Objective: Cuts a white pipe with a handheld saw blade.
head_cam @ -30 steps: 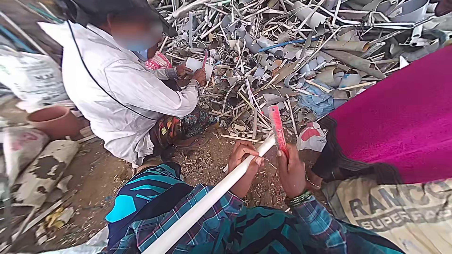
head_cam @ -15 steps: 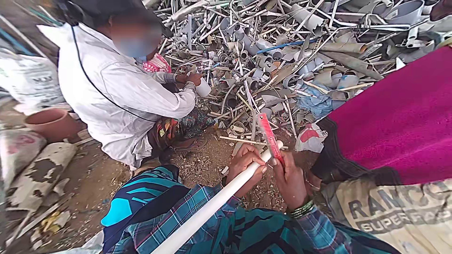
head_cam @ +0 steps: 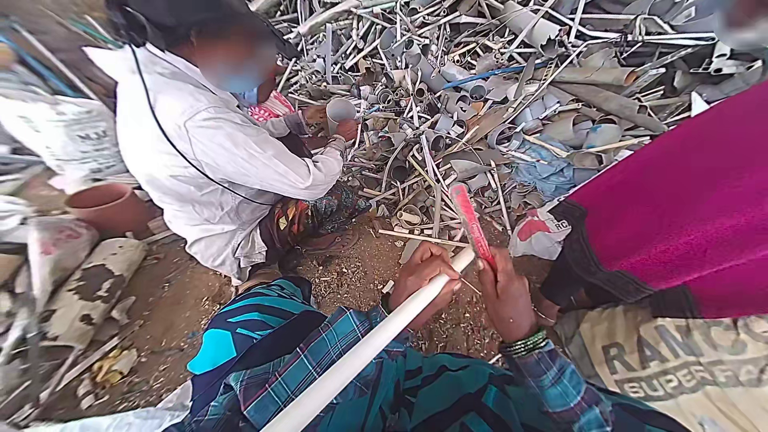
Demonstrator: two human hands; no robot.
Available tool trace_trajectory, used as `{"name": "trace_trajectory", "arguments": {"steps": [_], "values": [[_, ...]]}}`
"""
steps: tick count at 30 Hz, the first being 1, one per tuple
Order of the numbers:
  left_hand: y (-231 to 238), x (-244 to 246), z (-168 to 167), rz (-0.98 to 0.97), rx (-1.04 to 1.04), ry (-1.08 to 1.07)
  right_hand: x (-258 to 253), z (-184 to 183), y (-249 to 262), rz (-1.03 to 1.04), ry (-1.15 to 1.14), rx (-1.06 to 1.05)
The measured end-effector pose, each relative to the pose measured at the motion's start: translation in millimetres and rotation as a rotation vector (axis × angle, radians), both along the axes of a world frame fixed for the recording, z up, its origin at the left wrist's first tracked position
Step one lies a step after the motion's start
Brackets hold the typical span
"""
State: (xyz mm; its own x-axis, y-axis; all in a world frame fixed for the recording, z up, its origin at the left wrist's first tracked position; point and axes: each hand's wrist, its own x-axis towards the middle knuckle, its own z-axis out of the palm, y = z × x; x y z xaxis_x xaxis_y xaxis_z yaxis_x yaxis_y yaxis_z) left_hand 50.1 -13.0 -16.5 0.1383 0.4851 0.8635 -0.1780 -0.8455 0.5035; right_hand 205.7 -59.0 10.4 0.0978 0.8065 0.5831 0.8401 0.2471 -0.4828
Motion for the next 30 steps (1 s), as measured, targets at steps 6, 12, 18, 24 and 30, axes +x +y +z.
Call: {"name": "trace_trajectory", "arguments": {"steps": [6,12,18,24,30], "values": [[-0.7,-1.6,-0.3,0.017,-0.021,0.026,-8.1,-4.0,-6.0,0.034,-0.012,0.011],[3.3,-4.8,-1.3,-0.017,0.015,0.049,8.4,0.3,7.1,-0.036,0.043,-0.129],[4.7,-5.9,-1.8,-0.029,0.040,0.099,-11.3,-2.6,-8.8,0.037,-0.094,0.010],[1.7,-7.8,1.6,-0.051,0.093,0.145,18.9,5.2,9.1,-0.118,-0.042,-0.218],[-1.4,-6.1,11.2,-0.053,0.102,0.137,19.5,4.6,6.2,-0.128,-0.009,-0.111]]}}
